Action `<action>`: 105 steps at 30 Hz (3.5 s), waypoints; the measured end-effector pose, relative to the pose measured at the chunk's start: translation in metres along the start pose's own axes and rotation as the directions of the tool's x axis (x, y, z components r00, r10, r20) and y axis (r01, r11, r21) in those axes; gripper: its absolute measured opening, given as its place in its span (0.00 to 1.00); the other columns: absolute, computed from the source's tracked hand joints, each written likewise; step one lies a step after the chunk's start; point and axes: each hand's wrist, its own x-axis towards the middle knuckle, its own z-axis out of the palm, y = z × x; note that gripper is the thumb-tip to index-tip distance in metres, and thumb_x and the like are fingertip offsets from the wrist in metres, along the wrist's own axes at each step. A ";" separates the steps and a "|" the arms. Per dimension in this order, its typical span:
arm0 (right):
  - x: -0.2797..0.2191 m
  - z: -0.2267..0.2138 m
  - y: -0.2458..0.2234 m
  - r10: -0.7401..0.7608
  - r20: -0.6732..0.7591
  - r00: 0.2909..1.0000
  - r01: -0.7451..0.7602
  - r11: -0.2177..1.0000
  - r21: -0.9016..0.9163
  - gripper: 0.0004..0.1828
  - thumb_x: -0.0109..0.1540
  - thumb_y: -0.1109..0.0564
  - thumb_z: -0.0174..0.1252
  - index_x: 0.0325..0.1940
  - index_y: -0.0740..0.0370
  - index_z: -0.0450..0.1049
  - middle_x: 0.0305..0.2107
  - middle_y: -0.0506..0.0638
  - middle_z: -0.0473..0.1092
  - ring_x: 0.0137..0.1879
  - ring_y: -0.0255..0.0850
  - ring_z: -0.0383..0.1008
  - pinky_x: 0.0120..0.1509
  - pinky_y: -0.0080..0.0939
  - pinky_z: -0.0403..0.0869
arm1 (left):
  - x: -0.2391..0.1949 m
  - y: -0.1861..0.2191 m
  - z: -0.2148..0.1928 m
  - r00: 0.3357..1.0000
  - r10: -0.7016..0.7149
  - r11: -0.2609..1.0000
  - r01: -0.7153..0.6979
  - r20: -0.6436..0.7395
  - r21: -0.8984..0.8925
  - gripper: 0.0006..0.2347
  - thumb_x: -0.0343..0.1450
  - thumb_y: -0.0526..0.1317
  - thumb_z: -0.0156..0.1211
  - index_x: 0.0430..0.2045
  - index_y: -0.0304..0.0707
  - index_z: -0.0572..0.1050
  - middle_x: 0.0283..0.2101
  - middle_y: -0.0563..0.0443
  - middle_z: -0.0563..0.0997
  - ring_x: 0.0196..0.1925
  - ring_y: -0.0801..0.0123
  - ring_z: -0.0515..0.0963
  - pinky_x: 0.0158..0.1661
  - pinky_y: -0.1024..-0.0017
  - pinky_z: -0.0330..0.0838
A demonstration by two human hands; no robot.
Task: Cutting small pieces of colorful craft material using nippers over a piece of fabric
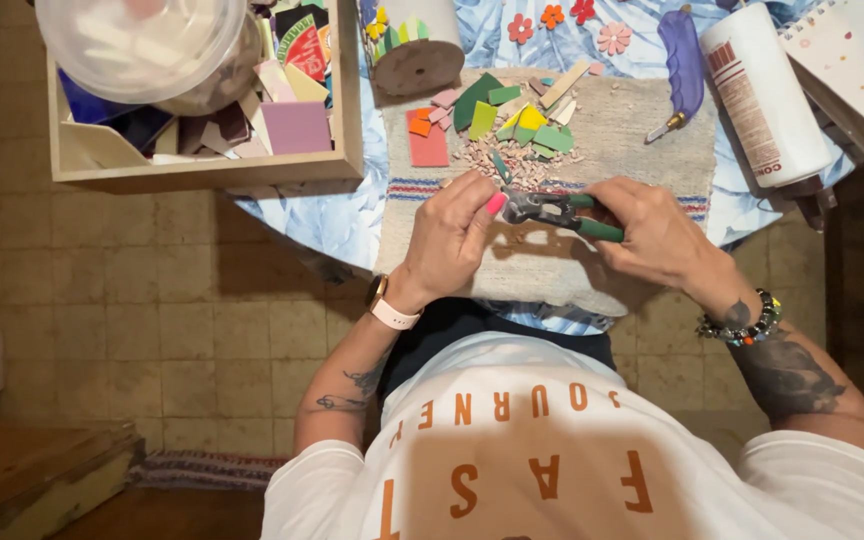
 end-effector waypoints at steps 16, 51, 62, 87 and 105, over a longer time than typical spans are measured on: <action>-0.003 0.004 0.006 0.055 0.015 0.998 -0.055 0.998 -0.006 0.14 0.51 0.53 0.52 0.39 0.60 0.67 0.26 0.57 0.66 0.34 0.55 0.70 0.36 0.48 0.69 | 0.007 0.001 -0.006 0.998 -0.007 1.000 0.007 0.070 0.014 0.10 0.70 0.41 0.37 0.21 0.39 0.64 0.20 0.47 0.64 0.26 0.49 0.70 0.29 0.64 0.66; 0.028 0.057 -0.037 0.154 -0.411 0.898 0.226 0.640 0.734 0.18 0.49 0.69 0.60 0.36 0.69 0.58 0.29 0.57 0.63 0.33 0.32 0.65 0.37 0.24 0.67 | 0.008 0.006 0.004 0.979 -0.182 0.829 0.203 0.091 -0.521 0.11 0.70 0.41 0.40 0.18 0.40 0.66 0.14 0.56 0.64 0.21 0.78 0.62 0.27 0.78 0.63; 0.031 0.063 -0.041 0.094 -0.351 0.932 0.215 0.636 0.741 0.18 0.48 0.69 0.60 0.37 0.70 0.59 0.29 0.55 0.62 0.36 0.34 0.64 0.38 0.28 0.69 | -0.002 0.002 -0.005 0.952 -0.277 0.773 0.300 0.128 -0.559 0.08 0.67 0.38 0.45 0.16 0.39 0.68 0.11 0.57 0.65 0.17 0.80 0.63 0.21 0.81 0.61; 0.023 -0.019 -0.033 0.052 0.105 0.993 -0.050 0.998 -0.022 0.22 0.45 0.62 0.54 0.42 0.69 0.66 0.28 0.65 0.66 0.34 0.61 0.68 0.36 0.53 0.67 | -0.006 -0.004 -0.019 0.998 -0.062 0.962 0.061 0.003 -0.267 0.07 0.69 0.37 0.39 0.25 0.34 0.64 0.20 0.46 0.64 0.23 0.58 0.69 0.28 0.68 0.65; 0.032 -0.024 -0.020 0.028 0.367 0.930 0.045 0.981 -0.189 0.22 0.49 0.55 0.48 0.45 0.64 0.62 0.30 0.56 0.65 0.28 0.51 0.66 0.33 0.46 0.65 | -0.003 0.005 -0.024 0.997 -0.025 0.986 0.036 0.071 -0.165 0.11 0.70 0.40 0.32 0.22 0.30 0.59 0.24 0.46 0.63 0.25 0.61 0.62 0.29 0.69 0.55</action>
